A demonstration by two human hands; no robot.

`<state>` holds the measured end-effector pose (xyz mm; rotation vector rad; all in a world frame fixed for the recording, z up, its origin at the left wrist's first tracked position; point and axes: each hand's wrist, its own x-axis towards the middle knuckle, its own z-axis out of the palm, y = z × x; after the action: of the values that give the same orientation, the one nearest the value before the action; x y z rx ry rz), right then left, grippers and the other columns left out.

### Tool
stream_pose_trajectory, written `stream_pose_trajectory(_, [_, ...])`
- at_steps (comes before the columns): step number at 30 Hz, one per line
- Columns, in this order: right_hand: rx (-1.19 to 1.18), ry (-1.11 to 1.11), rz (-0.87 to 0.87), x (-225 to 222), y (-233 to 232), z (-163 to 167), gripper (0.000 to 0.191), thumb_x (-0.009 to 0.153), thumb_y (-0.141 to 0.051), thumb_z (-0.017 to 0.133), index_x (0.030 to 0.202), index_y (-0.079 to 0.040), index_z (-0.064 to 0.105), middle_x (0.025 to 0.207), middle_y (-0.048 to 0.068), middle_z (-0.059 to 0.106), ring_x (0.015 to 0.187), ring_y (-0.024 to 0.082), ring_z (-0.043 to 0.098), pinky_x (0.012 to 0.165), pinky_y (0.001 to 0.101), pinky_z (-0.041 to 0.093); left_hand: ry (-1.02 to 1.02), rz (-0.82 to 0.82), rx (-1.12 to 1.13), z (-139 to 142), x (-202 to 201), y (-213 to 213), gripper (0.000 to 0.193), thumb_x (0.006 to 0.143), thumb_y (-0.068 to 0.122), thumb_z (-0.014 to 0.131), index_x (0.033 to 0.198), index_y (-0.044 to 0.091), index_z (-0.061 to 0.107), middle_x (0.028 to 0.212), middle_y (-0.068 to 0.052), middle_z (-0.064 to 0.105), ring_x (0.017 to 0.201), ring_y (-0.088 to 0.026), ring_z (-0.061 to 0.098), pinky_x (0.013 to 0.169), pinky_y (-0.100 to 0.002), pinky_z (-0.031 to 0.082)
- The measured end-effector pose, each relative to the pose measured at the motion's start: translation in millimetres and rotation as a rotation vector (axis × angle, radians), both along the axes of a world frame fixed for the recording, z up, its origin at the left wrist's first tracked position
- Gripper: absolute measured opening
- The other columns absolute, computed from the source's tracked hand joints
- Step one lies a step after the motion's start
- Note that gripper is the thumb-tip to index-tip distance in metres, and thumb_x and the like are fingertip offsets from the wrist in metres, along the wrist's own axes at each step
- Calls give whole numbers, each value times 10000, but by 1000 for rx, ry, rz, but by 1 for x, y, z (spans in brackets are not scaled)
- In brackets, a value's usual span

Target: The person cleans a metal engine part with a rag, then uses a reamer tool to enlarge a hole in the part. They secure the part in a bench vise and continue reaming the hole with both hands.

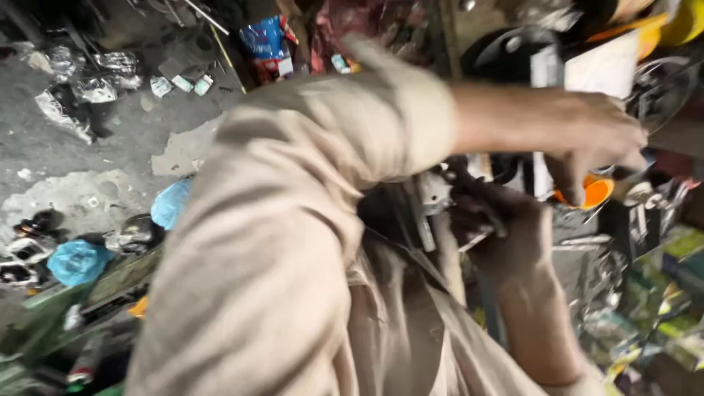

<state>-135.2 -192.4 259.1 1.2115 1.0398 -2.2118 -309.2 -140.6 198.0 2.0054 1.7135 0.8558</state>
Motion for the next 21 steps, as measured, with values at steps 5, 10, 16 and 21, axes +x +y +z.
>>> stream_pose_trajectory(5, [678,152,229,16,31,34,354,877,-92,563,1212,-76,677,1038,39,737,958,145,698,879,270,550,-115,454,-213,32,5,-154,743,980,747,320,820,100,647,658,-37,570,583,-144,540,539,-312,505])
stream_pose_trajectory(10, [1765,967,1037,-8,35,64,292,977,-39,649,1264,-95,645,1235,133,695,1197,203,595,1020,405,480,-248,540,-185,10,142,-235,290,919,124,494,703,34,667,621,-116,640,534,-214,627,527,-416,556])
stream_pose_trajectory(16, [1987,747,2261,-31,-19,31,566,912,-268,546,1395,27,563,1190,201,681,923,194,655,865,373,554,-299,682,-381,-5,194,-292,347,1060,364,596,948,86,771,876,-138,741,827,-285,706,858,-456,553])
stream_pose_trajectory(21, [1241,-38,2696,-53,-20,14,549,1088,-116,436,1569,124,328,1171,225,658,702,128,737,467,233,565,-88,1041,351,-52,203,-302,386,956,397,672,1197,114,776,1068,-73,708,1101,-261,620,975,-491,460])
